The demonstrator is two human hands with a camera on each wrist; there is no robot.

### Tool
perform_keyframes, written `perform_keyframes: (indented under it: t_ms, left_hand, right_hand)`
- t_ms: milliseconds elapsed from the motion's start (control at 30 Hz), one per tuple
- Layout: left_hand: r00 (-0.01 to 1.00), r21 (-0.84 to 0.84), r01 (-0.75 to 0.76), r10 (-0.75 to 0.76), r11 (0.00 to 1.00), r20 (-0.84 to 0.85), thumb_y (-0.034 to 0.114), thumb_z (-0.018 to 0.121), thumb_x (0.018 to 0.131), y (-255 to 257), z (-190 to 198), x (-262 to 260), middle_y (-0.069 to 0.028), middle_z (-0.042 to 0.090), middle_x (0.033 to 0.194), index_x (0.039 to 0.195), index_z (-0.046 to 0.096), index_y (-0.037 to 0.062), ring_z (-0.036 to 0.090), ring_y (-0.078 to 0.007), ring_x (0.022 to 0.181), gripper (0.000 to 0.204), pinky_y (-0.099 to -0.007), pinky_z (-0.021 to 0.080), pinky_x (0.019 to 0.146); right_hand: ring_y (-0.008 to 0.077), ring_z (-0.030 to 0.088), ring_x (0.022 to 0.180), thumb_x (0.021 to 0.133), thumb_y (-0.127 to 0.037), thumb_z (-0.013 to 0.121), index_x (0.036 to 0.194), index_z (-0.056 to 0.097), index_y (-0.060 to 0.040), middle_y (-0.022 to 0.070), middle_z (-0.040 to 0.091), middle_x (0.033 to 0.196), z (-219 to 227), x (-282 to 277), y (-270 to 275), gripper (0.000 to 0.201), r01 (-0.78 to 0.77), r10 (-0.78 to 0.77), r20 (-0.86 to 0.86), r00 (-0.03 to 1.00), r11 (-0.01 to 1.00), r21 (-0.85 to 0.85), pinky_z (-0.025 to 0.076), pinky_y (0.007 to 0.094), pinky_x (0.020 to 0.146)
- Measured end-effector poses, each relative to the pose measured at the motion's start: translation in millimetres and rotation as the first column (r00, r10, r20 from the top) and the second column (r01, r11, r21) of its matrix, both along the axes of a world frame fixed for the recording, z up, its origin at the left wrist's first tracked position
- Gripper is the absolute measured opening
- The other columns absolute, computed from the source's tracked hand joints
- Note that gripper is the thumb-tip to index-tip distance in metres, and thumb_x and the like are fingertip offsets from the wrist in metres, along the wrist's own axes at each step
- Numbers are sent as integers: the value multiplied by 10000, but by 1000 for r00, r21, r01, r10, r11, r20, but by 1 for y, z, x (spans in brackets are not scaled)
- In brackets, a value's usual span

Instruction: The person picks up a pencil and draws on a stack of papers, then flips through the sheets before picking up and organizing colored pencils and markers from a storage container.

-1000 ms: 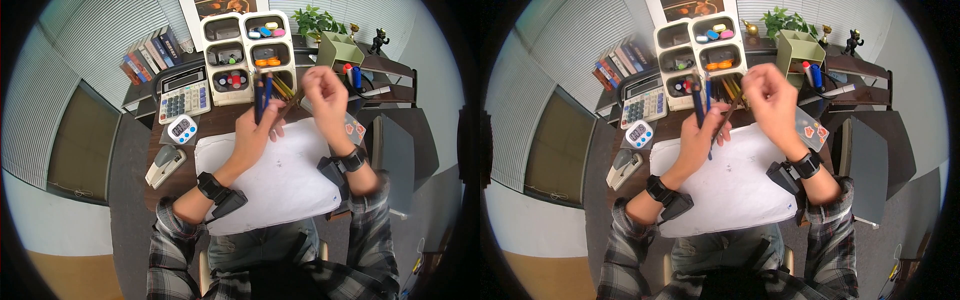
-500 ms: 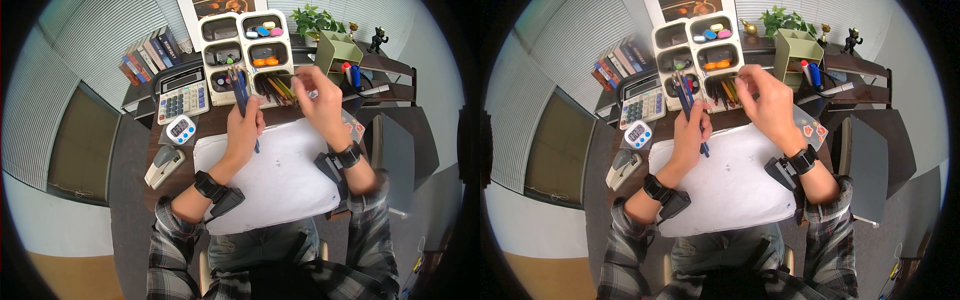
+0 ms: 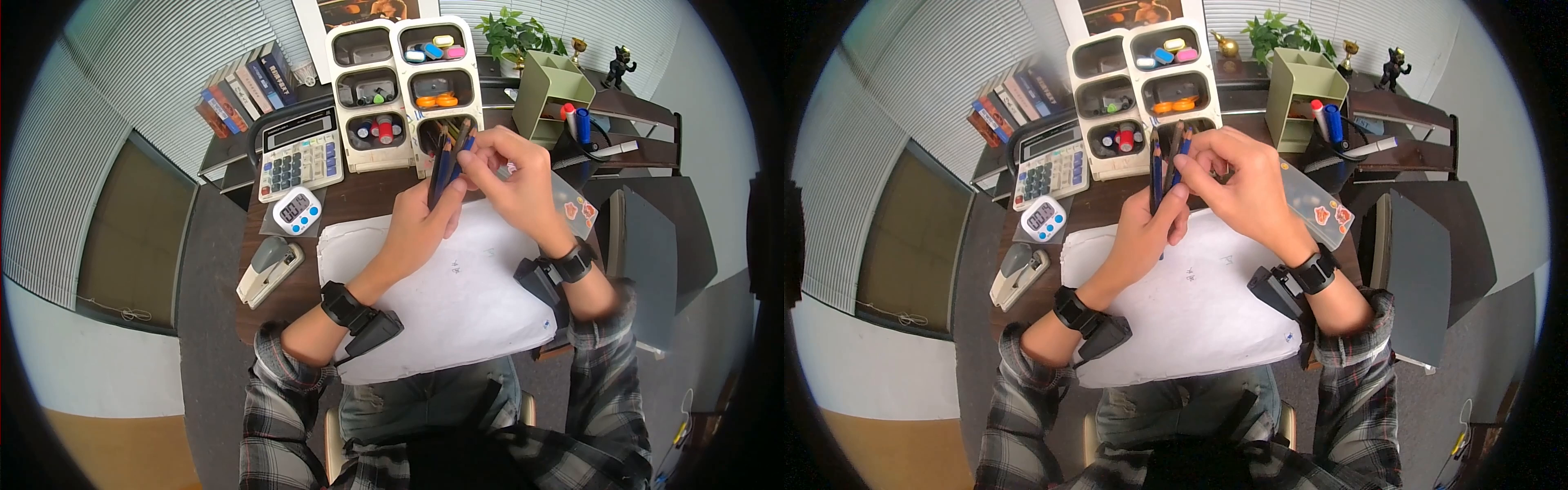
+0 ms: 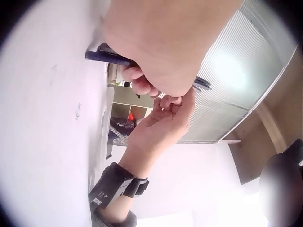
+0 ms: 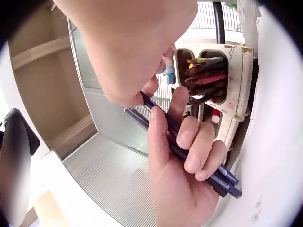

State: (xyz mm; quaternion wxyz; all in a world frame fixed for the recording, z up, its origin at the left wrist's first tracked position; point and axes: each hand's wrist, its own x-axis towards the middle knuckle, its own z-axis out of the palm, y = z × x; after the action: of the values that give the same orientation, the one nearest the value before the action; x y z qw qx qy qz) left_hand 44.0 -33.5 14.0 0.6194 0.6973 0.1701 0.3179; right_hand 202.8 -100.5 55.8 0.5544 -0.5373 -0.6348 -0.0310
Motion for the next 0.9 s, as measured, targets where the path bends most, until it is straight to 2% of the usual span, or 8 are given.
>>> perform_keyframes:
  t_ms: [67, 233, 367, 433, 500, 667, 833, 900]
  left_hand:
    - [1000, 8, 16, -16, 1000, -8, 291, 493, 1063, -1, 3, 0, 19, 534, 667, 1103, 631, 5, 481, -60, 544, 320, -220, 346, 488]
    - [961, -214, -232, 257, 949, 101, 334, 535, 1040, -1, 3, 4, -24, 589, 692, 1059, 682, 6, 554, -87, 545, 359, -219, 363, 463]
    - [936, -386, -284, 341, 878, 87, 372, 504, 1051, 13, 4, -2, 4, 478, 676, 1102, 620, 20, 433, -70, 504, 374, -226, 282, 441]
    - [926, -422, -304, 368, 854, 78, 406, 515, 1043, 12, 3, 1, 22, 414, 647, 1028, 590, 29, 365, -65, 487, 385, -233, 240, 439]
    - [923, -437, -292, 370, 851, 103, 405, 518, 1042, 12, 1, 3, 29, 402, 635, 971, 544, 45, 366, -65, 486, 368, -233, 247, 439]
    - [940, -380, -254, 320, 889, 121, 417, 482, 1052, 10, 5, 3, 30, 401, 628, 945, 506, 60, 368, -66, 482, 374, -232, 246, 440]
    - [949, -468, -79, 210, 880, 234, 426, 422, 1066, 9, 3, -1, 26, 404, 628, 945, 515, 55, 363, -66, 486, 401, -230, 251, 448]
    - [977, -306, -96, 149, 947, 155, 374, 457, 1063, 6, 4, -1, 25, 415, 623, 901, 569, 36, 360, -63, 507, 391, -230, 293, 470]
  right_hand:
    - [62, 498, 638, 859, -136, 754, 861, 685, -18, -20, 582, 690, -2, 0, 0, 137, -32, 16, -146, 989, 994, -107, 392, 227, 560]
    - [19, 492, 655, 986, -143, 628, 949, 602, -15, -40, 590, 783, 1, 18, 5, 136, 48, 97, -532, 841, 967, 252, 388, 178, 580]
    - [27, 510, 667, 1008, -119, 579, 967, 574, -16, -15, 598, 819, 8, 20, 1, 111, 84, 114, -513, 851, 934, 346, 405, 189, 575]
    - [60, 584, 663, 965, -86, 625, 1020, 615, 1, 27, 633, 783, 4, 15, 2, 103, 186, -85, -345, 935, 944, 271, 469, 219, 600]
    - [93, 617, 640, 933, -69, 648, 1036, 648, -1, 70, 651, 796, 5, 9, 1, 124, 256, -275, 38, 961, 931, 261, 497, 231, 620]
    - [288, 667, 912, 824, 7, 641, 1030, 663, 5, 112, 697, 890, -3, 12, 10, 207, 77, -86, 156, 984, 995, 64, 536, 373, 790]
    - [272, 635, 844, 824, -2, 648, 983, 669, -2, 95, 686, 855, 1, 9, 7, 160, 50, -77, 202, 976, 989, 137, 511, 358, 736]
    - [258, 617, 809, 822, -15, 663, 966, 671, -7, 84, 682, 831, 4, 5, 4, 145, 34, -62, 194, 979, 989, 144, 500, 352, 706]
